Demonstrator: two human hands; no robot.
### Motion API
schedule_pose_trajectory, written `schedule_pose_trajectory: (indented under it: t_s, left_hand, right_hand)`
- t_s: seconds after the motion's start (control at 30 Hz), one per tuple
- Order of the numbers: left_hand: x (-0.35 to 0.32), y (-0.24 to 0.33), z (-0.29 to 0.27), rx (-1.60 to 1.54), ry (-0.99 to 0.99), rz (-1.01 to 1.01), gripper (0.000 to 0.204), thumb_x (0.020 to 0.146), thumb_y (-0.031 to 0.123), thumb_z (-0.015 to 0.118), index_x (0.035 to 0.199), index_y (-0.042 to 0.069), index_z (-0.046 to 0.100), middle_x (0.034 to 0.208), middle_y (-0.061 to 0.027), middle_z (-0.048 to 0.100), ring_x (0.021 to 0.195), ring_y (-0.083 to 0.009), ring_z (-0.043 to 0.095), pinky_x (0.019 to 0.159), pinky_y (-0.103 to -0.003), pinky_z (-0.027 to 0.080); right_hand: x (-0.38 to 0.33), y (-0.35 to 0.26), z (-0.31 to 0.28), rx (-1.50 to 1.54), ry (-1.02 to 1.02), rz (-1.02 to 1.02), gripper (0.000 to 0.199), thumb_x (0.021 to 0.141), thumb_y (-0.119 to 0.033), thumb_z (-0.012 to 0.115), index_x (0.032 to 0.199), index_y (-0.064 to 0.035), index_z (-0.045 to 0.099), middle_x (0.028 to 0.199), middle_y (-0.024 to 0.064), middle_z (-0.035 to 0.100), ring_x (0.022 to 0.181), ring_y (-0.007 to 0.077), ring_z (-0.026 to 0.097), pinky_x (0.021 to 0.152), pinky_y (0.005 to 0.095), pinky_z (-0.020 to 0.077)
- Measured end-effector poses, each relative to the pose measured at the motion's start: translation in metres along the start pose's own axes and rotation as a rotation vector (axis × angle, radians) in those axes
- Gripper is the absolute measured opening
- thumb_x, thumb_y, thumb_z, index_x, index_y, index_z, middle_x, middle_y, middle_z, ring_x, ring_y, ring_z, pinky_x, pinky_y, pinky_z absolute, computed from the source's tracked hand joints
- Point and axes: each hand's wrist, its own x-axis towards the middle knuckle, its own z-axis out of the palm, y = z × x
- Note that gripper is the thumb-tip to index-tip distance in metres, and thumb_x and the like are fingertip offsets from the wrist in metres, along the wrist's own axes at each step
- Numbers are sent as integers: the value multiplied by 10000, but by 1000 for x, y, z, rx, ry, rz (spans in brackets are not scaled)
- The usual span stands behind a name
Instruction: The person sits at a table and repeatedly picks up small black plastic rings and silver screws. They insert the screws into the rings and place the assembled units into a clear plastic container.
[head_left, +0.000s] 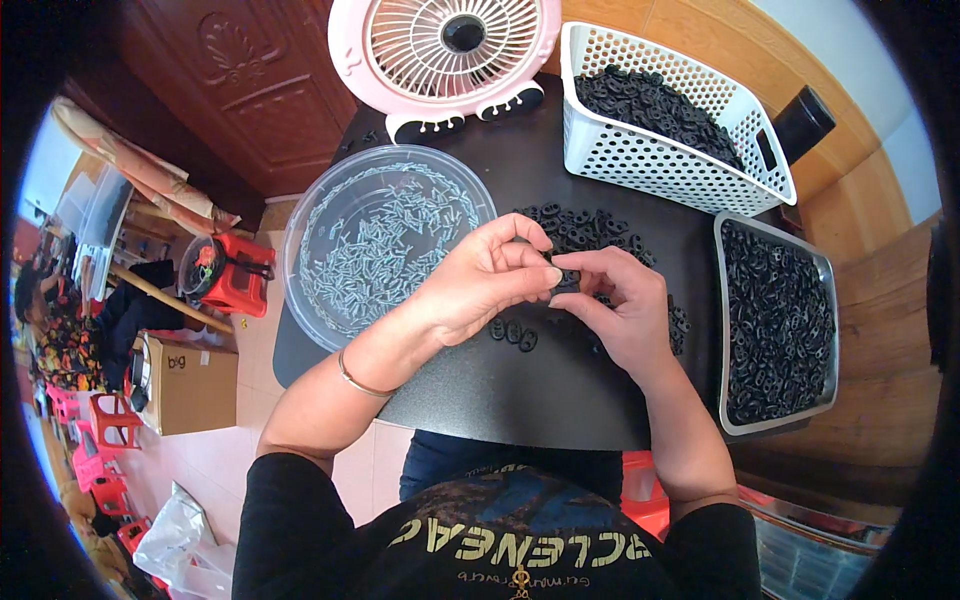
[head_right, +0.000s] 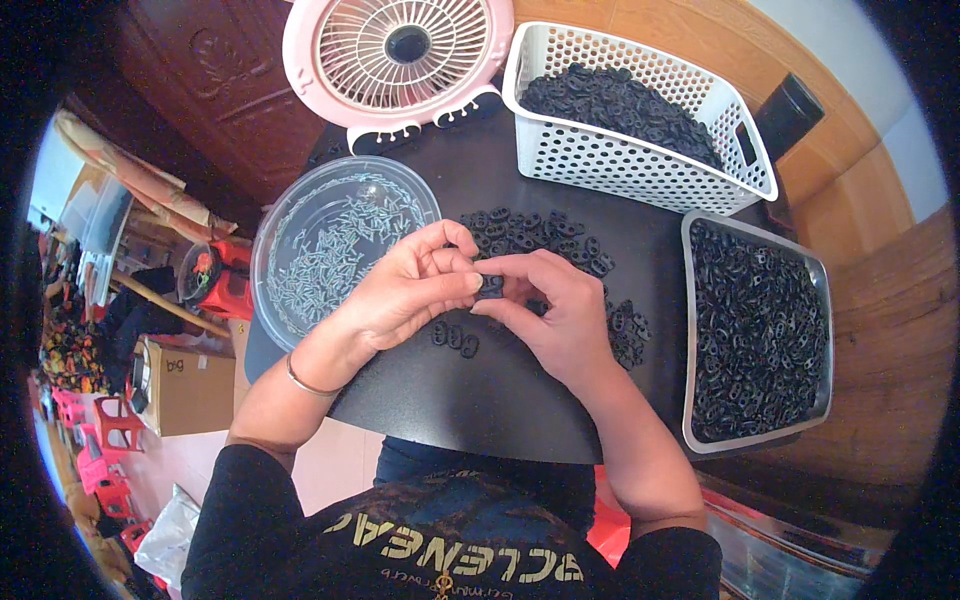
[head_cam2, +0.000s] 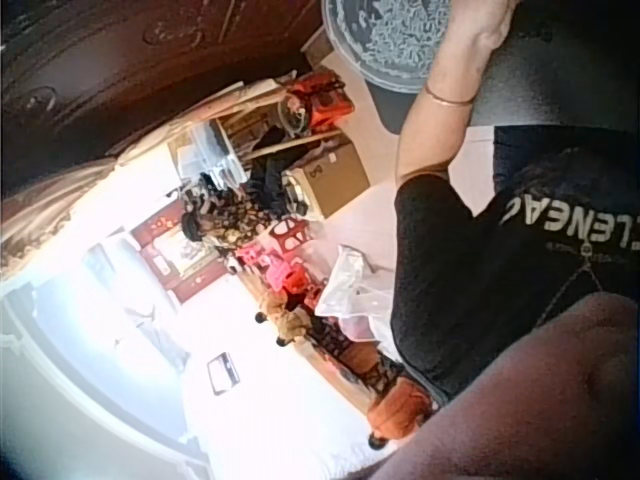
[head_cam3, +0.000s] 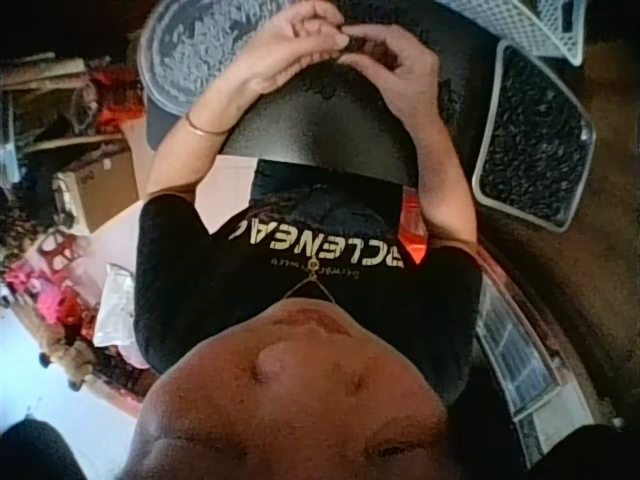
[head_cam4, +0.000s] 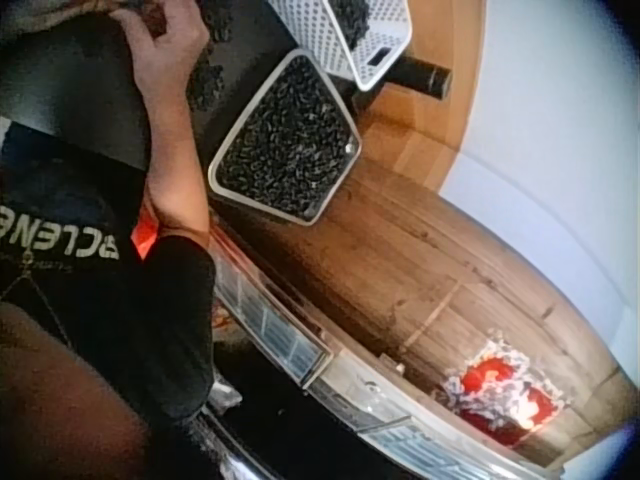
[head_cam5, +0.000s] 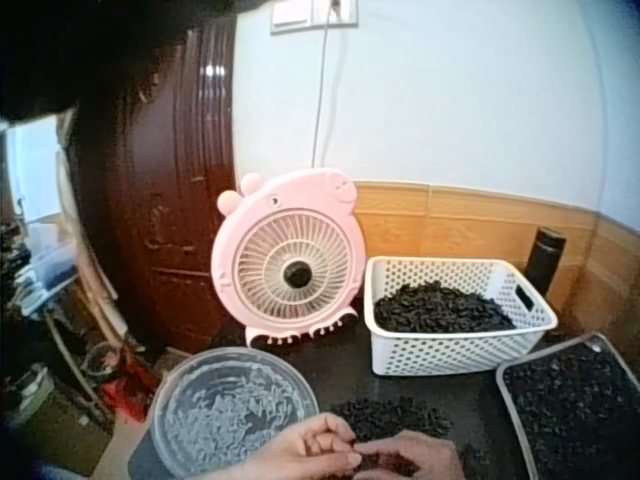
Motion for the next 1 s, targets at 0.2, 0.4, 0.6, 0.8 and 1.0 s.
schedule_pose_trajectory:
  t_s: [0.2, 0.4, 0.6, 0.8, 1.0]
  left_hand:
    - [1, -2, -2, -8, -38, -32, 257, 788, -7, 602, 982, 49, 443, 786, -63, 607, 721, -107, 582, 654, -214, 475]
    - [0, 2, -3, 69, -29, 2, 273, 778, -21, 599, 995, 36, 444, 771, -59, 606, 712, -104, 577, 639, -207, 462]
    - [-9, 28, -2, 533, -83, 101, 268, 764, 16, 626, 1001, 5, 501, 806, -40, 613, 732, -59, 558, 640, -181, 436]
    - [-34, 74, -17, 1188, 151, 327, 103, 793, 64, 602, 871, 9, 564, 753, 3, 565, 711, -65, 520, 630, -223, 431]
    - [-55, 67, -32, 1587, -13, 373, 60, 703, 50, 576, 752, 16, 588, 734, -124, 584, 728, -314, 569, 655, -366, 454]
  right_hand:
    - [-2, 1, 0, -55, 20, -31, 286, 635, -65, 735, 909, -62, 654, 674, 28, 567, 565, 89, 530, 522, 220, 424]
    - [0, -3, 1, -23, 16, 57, 258, 629, -70, 739, 874, -57, 659, 681, 31, 575, 555, 84, 524, 516, 217, 421]
    - [3, -5, 1, -109, 13, 15, 260, 625, -62, 745, 870, -60, 659, 663, 11, 554, 558, 67, 498, 522, 206, 414]
    - [75, -38, -21, -46, 378, -64, 254, 723, -106, 686, 945, 3, 627, 748, -22, 538, 671, 52, 496, 622, 190, 424]
    - [111, -29, -47, -340, 610, -257, 534, 746, -174, 672, 1187, 40, 459, 1196, 243, 456, 1109, 241, 479, 921, 352, 398]
